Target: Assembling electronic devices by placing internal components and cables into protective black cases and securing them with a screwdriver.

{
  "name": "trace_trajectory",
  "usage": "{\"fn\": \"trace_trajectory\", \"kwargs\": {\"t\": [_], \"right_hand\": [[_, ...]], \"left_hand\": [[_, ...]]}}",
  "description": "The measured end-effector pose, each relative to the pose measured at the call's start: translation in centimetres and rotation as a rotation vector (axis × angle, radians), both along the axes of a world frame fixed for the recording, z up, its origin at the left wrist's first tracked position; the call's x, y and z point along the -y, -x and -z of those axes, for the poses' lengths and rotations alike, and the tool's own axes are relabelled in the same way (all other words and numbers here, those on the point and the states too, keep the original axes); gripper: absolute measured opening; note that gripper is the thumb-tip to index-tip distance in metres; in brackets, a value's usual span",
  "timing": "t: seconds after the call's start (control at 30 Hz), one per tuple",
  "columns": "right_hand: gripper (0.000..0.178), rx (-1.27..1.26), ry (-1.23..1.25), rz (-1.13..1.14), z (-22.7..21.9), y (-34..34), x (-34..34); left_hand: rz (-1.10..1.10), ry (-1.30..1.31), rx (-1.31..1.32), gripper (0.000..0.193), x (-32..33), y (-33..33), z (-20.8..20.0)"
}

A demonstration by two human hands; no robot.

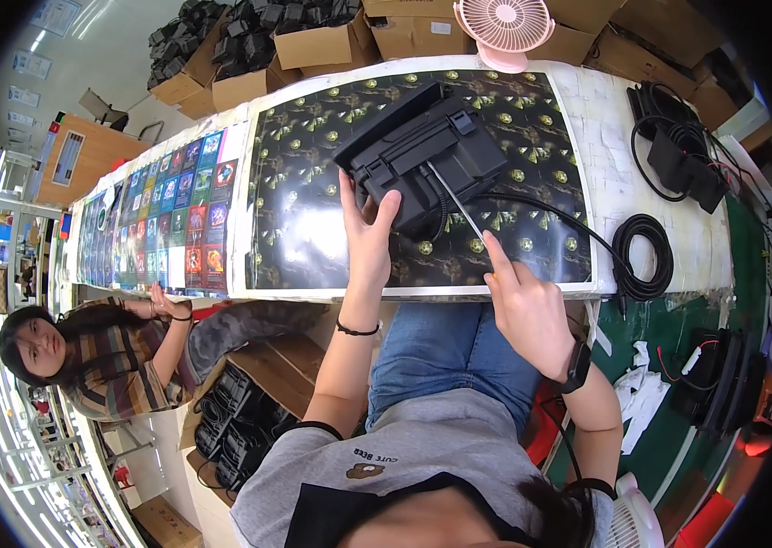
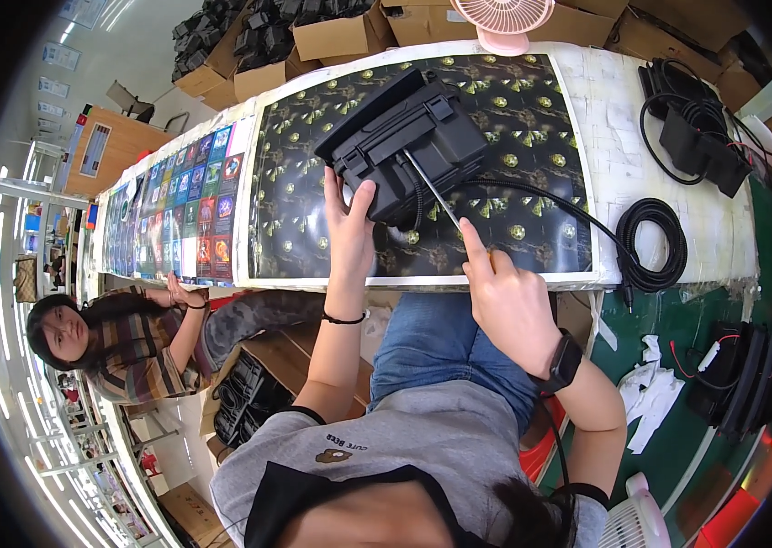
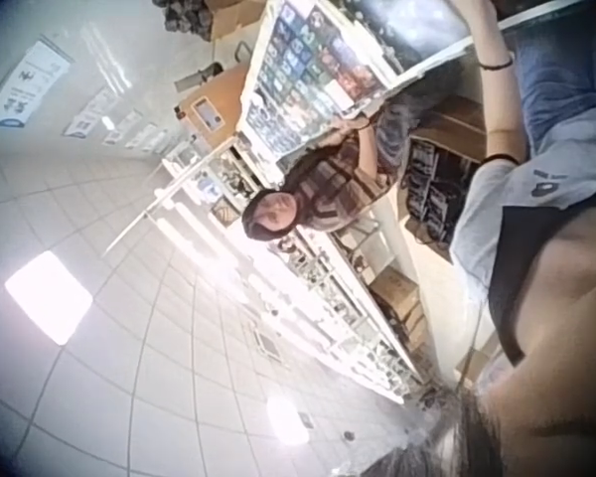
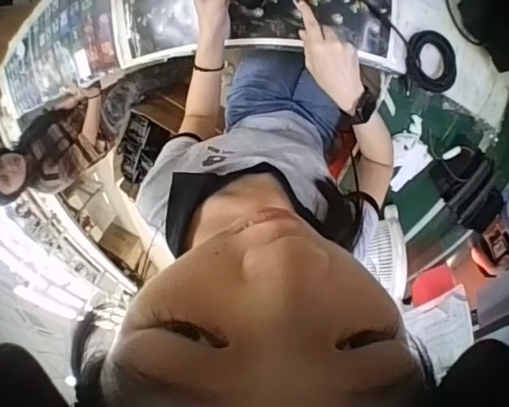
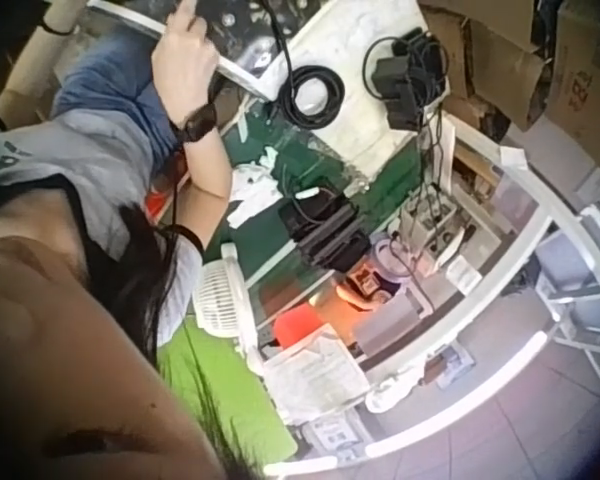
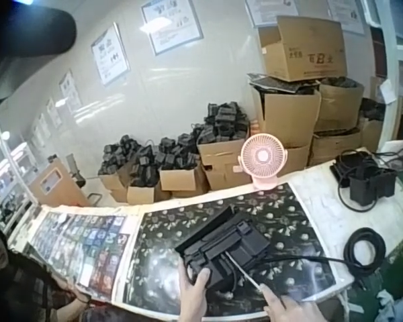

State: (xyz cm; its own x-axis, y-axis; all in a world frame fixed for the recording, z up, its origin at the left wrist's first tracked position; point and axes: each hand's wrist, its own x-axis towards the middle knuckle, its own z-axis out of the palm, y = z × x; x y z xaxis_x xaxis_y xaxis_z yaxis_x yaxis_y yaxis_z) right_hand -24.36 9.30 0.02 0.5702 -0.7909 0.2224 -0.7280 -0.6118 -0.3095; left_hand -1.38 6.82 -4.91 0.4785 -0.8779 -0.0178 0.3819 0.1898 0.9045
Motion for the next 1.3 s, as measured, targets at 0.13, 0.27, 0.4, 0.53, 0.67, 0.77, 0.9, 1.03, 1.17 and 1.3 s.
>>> {"fn": "trace_trajectory", "kwargs": {"t": [0.13,0.27,0.4,0.53,0.67,0.77,0.9,1.03,1.17,1.3], "right_hand": [[0.056,0.36,-0.099,-0.127,1.5,0.8,1.3],[0.05,0.618,-0.952,-0.016,-0.5,1.4,1.9],[0.048,0.521,-0.888,-0.033,-2.2,1.6,2.1],[0.048,0.272,-0.175,-0.13,-1.9,1.6,0.6],[0.052,0.023,-0.171,-0.081,-2.0,0.9,-0.7],[0.052,-0.042,-0.124,-0.055,-1.5,0.2,-1.0],[0.054,-0.045,-0.069,-0.047,-0.5,0.0,-1.4],[0.058,-0.109,0.089,-0.026,0.5,0.0,-1.2],[0.058,-0.135,0.124,-0.016,0.6,-0.2,-1.1],[0.056,0.028,-0.202,-0.074,0.5,0.0,-0.9]], "left_hand": [[0.022,0.039,0.064,0.095,0.0,-0.1,0.0],[0.0,0.016,0.057,0.095,0.1,0.1,0.0],[-0.109,0.03,0.018,0.095,-0.3,0.8,0.6],[-0.142,0.062,0.004,0.093,-0.5,1.7,0.8],[-0.176,0.047,-0.019,0.093,-0.8,2.2,0.7],[-0.182,0.079,0.018,0.095,-1.1,2.8,0.2],[-0.213,0.07,0.034,0.096,-1.3,2.8,0.7],[-0.21,0.057,0.001,0.098,-1.3,2.7,0.6],[-0.235,0.065,0.03,0.098,-1.4,2.7,0.8],[-0.187,0.081,0.043,0.099,-1.4,1.9,1.1]]}}
